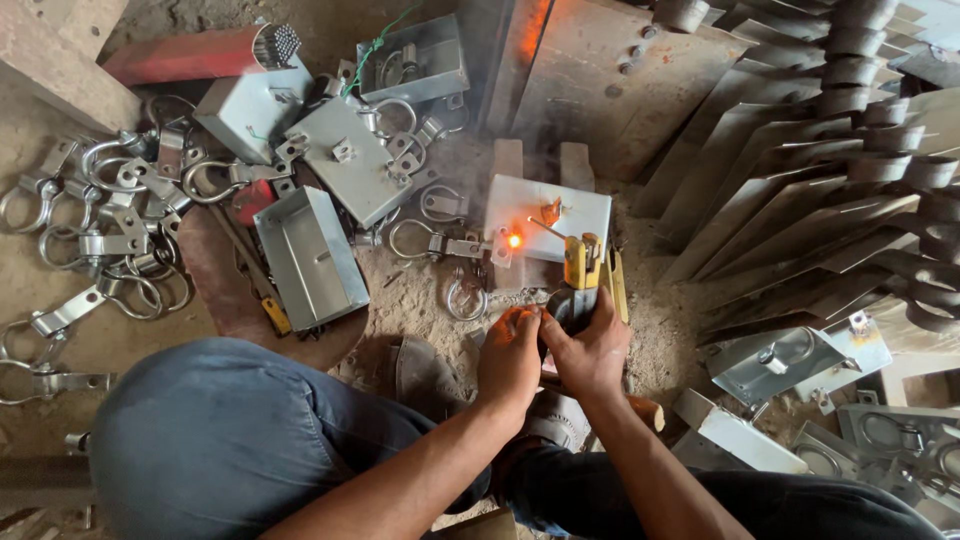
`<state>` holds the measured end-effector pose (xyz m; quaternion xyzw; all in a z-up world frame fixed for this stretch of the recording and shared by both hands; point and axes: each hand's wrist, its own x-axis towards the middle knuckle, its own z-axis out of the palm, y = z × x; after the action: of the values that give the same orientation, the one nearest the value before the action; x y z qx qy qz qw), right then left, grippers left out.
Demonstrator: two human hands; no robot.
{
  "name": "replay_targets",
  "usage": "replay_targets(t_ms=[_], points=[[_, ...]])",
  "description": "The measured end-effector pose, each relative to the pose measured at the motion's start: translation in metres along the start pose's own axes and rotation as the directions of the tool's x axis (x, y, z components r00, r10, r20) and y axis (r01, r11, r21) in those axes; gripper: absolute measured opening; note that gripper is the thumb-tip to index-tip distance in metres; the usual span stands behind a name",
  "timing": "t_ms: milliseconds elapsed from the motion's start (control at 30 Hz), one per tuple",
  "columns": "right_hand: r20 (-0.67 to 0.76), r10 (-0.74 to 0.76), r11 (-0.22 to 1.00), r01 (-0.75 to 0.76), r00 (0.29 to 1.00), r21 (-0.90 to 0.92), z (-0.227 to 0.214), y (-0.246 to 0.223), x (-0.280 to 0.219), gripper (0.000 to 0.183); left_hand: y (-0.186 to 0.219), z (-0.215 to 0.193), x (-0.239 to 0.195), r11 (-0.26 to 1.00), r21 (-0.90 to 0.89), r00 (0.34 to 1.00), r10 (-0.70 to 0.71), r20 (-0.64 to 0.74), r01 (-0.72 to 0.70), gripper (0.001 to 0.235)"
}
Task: The person assembles metal boxes by hammering components into place and then welding a small metal loop onto the top of each box using a handheld welder.
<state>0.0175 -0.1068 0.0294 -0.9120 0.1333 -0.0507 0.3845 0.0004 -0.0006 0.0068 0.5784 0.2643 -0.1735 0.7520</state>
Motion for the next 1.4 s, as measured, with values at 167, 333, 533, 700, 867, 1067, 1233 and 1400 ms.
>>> replay_targets(t_ms=[167,333,533,700,867,1067,1233,1400], points=[[0.023,0.037,0.999,-0.037,0.999,0.023,0.001,-0.001,0.0,0.041,-0.008,0.001,0.005,0.999,-0.035,1.0,-0.012,-0.01,0.012,0.036],[-0.012,-0.037,0.999,0.037,0.999,0.02,0.003,0.004,0.001,0.04,-0.006,0.002,0.005,1.0,-0.016,0.999,-0.024,-0.029,0.024,0.037],[0.01,-0.011,0.999,0.01,1.0,0.038,0.002,0.001,0.001,0.043,0.006,0.001,0.002,0.991,0.038,0.992,-0.125,-0.024,0.126,0.037],[0.039,0.026,0.998,-0.028,0.999,0.058,0.002,-0.002,0.003,0.041,0.01,-0.002,0.0,0.991,0.08,0.994,-0.107,-0.013,0.107,0.039],[0.062,0.034,0.998,-0.037,0.997,0.045,0.002,-0.002,0.003,0.041,0.008,-0.002,0.002,0.99,0.035,0.991,-0.134,-0.016,0.134,0.042],[0.226,-0.067,0.983,0.103,0.972,-0.151,0.003,-0.007,0.0,0.048,-0.018,-0.004,0.007,0.953,-0.239,0.979,-0.199,-0.039,0.184,0.052],[0.206,-0.235,0.931,0.281,0.95,-0.231,0.007,-0.019,-0.015,0.053,-0.037,-0.002,0.01,0.872,-0.423,0.943,-0.315,-0.104,0.245,0.056],[0.217,-0.312,0.895,0.363,0.925,-0.261,0.006,-0.02,-0.015,0.058,-0.04,-0.005,0.008,0.832,-0.433,0.905,-0.418,-0.078,0.347,0.059]])
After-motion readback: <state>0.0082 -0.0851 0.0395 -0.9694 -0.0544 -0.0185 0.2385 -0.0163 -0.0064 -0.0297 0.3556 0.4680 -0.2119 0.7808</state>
